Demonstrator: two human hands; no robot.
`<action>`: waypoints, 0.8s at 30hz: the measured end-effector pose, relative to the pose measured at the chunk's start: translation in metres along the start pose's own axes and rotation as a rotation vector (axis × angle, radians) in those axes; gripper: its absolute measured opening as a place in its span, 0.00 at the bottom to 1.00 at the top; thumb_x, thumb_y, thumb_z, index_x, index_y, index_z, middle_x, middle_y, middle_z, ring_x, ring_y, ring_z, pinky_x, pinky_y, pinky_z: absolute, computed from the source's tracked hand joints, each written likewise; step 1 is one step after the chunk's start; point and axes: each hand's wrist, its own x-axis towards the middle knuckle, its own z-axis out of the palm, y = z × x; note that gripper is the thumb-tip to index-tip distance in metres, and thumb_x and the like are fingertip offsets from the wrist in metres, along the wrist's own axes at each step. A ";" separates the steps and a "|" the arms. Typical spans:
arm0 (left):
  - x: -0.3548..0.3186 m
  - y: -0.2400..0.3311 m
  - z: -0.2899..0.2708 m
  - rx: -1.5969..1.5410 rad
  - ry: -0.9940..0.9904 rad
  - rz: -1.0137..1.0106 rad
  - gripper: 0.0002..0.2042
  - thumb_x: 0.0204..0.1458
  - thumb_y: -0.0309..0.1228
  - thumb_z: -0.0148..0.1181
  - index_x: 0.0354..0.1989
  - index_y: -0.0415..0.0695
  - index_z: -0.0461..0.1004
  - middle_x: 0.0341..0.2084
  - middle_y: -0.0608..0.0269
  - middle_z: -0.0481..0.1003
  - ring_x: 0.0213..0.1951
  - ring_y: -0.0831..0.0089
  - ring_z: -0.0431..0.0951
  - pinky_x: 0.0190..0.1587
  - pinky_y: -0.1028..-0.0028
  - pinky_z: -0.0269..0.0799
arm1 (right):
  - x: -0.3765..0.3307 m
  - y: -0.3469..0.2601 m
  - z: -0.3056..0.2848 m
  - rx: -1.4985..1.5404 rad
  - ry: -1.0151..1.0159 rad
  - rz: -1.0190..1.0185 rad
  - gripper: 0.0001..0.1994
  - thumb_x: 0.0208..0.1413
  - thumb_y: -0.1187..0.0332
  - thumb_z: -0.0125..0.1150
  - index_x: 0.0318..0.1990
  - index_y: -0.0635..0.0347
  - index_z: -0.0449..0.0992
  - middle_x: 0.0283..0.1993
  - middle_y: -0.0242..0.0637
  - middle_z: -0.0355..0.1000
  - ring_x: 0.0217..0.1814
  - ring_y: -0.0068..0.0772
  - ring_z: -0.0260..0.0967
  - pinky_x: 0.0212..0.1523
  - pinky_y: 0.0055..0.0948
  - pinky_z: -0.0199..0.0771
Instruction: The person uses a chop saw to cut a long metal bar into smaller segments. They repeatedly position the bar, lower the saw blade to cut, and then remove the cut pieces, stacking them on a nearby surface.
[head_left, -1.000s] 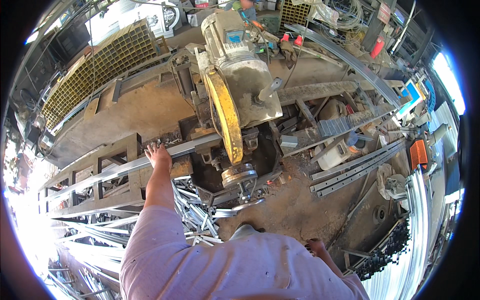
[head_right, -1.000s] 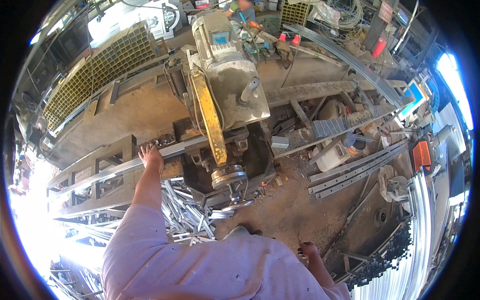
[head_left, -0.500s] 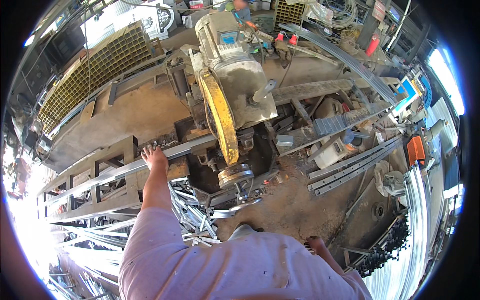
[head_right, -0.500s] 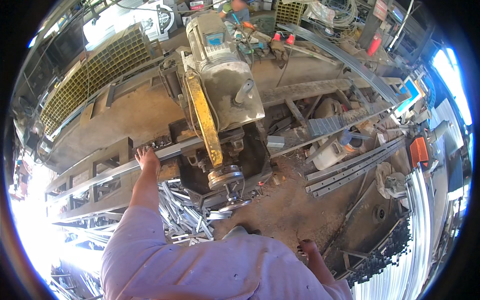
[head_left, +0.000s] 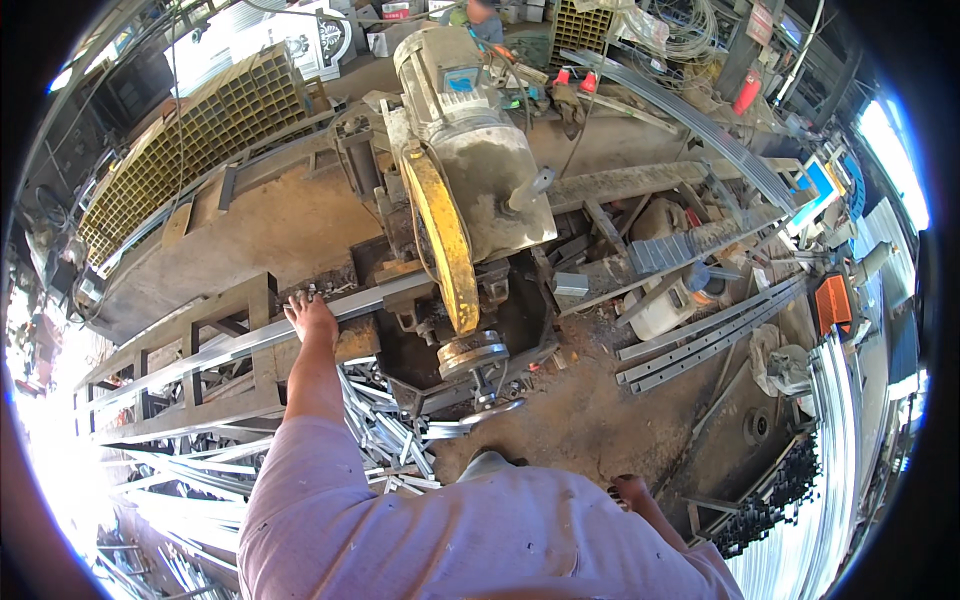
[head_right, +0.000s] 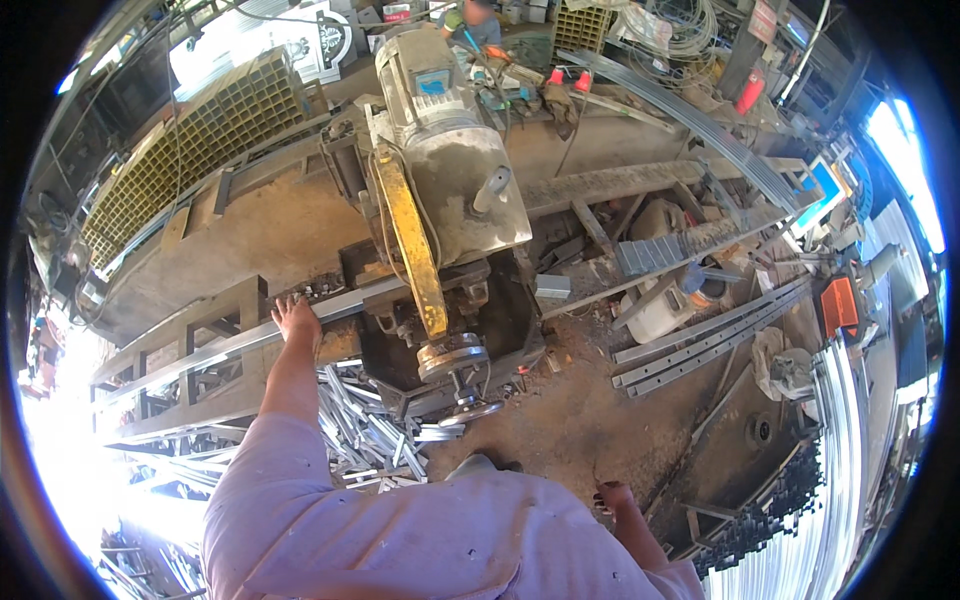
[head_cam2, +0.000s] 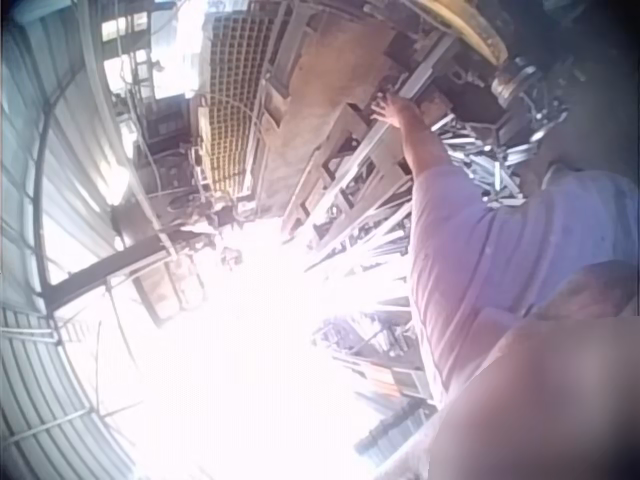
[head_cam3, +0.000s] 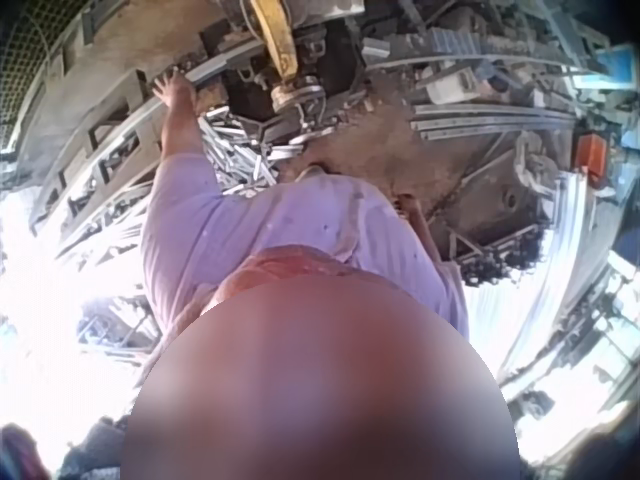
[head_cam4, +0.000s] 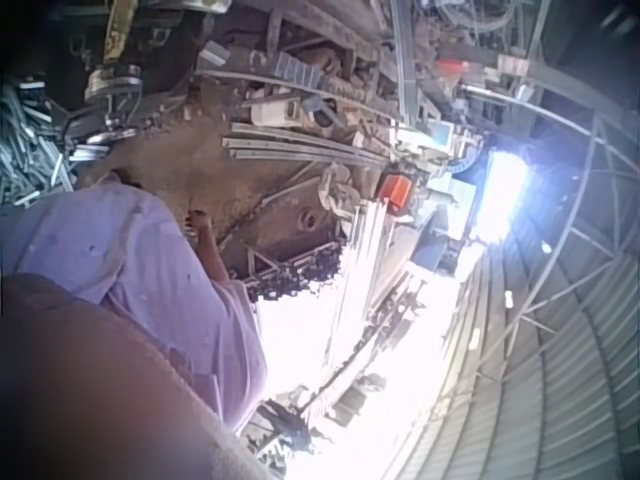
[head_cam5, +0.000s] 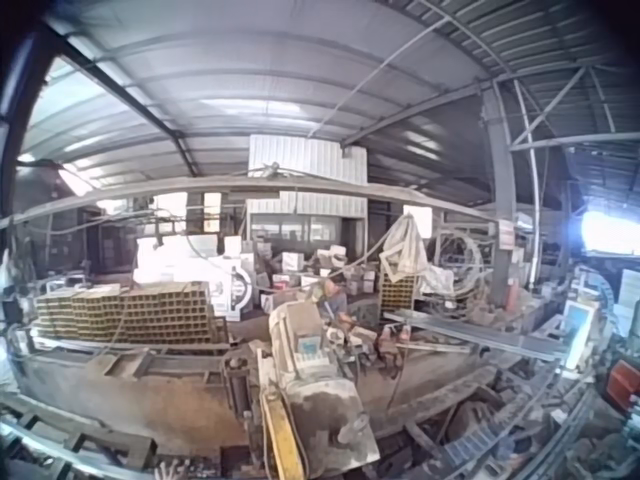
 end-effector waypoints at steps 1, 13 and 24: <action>0.001 0.000 0.000 0.002 0.003 0.001 0.25 0.65 0.34 0.40 0.72 0.53 0.62 0.76 0.60 0.51 0.78 0.53 0.40 0.76 0.47 0.33 | 0.000 -0.001 0.001 -0.005 0.005 0.001 0.13 0.63 0.60 0.60 0.49 0.57 0.74 0.33 0.36 0.77 0.26 0.32 0.71 0.24 0.35 0.71; -0.001 -0.003 0.004 -0.048 0.050 -0.001 0.24 0.64 0.32 0.44 0.69 0.53 0.65 0.76 0.59 0.52 0.78 0.53 0.41 0.76 0.48 0.32 | 0.009 0.004 -0.001 -0.021 -0.013 -0.009 0.17 0.63 0.60 0.61 0.53 0.61 0.74 0.38 0.39 0.80 0.31 0.36 0.76 0.27 0.39 0.72; -0.002 0.001 0.002 0.019 0.020 -0.004 0.25 0.63 0.33 0.44 0.71 0.55 0.63 0.76 0.60 0.51 0.78 0.53 0.41 0.76 0.48 0.32 | 0.007 0.006 -0.002 0.047 -0.002 -0.046 0.19 0.60 0.67 0.63 0.55 0.71 0.75 0.43 0.51 0.80 0.39 0.45 0.79 0.35 0.44 0.79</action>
